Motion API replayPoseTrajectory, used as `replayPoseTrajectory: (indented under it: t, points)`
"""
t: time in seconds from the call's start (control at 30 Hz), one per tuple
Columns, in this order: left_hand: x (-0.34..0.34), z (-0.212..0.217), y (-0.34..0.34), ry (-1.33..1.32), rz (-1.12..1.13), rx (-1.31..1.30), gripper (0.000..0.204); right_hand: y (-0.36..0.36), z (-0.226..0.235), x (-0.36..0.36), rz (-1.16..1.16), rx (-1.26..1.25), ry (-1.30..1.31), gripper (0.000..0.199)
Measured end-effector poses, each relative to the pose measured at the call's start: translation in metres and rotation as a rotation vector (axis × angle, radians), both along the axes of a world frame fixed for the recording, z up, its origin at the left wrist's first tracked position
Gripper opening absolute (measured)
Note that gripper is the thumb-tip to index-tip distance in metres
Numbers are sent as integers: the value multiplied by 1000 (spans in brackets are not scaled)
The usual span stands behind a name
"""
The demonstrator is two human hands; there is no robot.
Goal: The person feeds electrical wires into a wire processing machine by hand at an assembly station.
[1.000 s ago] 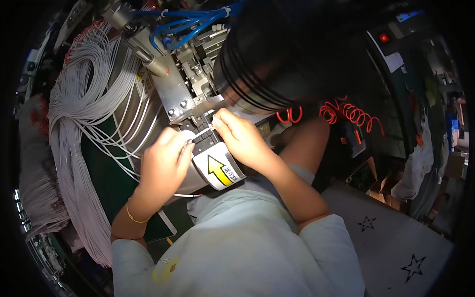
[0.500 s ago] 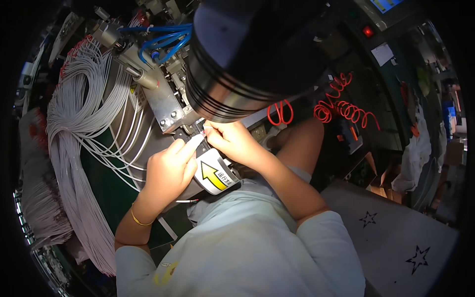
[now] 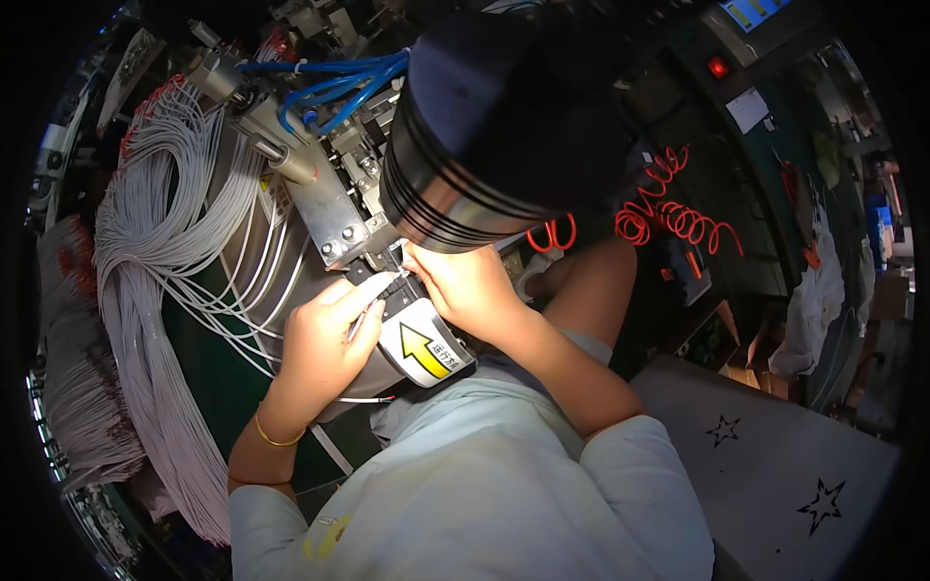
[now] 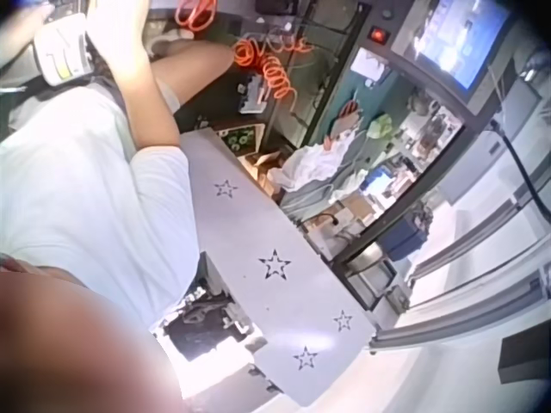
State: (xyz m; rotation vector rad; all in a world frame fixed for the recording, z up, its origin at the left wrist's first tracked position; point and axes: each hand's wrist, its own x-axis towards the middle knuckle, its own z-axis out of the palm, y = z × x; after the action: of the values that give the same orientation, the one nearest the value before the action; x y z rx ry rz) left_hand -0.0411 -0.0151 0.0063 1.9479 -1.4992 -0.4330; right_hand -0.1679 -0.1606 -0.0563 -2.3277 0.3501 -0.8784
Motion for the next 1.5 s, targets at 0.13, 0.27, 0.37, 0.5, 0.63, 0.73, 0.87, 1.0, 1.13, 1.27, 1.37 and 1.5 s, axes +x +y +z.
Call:
replayPoseTrajectory:
  t: [0.13,0.27,0.37,0.5,0.63,0.73,0.87,1.0,1.13,1.27,1.37,1.5]
  points:
    - [-1,-5,2,-81,-43,49,30,-1,0,-1,22,-18,-4,9]
    - [-1,-5,3,-119,-53,57,30,-2,7,-6,14,46,-9,8]
    - [-3,-4,1,-86,-38,17,27,4,9,-14,-58,133,-72,8]
    - [-2,-5,1,-81,-34,25,27,13,6,-20,-71,112,23,13]
    - [-2,-7,0,-81,-36,8,26,14,11,-18,-56,18,-18,15]
    - [-2,-7,1,-93,-40,24,27,10,10,-14,-61,-29,14,15]
    - [-3,-8,1,-175,-55,31,29,5,9,-9,-32,164,7,10]
    - [-2,-12,1,-218,-63,20,32,4,3,-3,-11,372,37,9]
    - [-2,-11,0,-229,-68,15,31,0,4,2,3,111,-16,11]
    - [-3,-10,-1,-200,-50,21,30,2,14,2,-6,209,160,12]
    - [-1,-9,-1,-161,-41,21,27,1,19,1,31,443,172,12]
    - [11,-13,5,38,9,89,21,3,8,-5,-54,713,103,12]
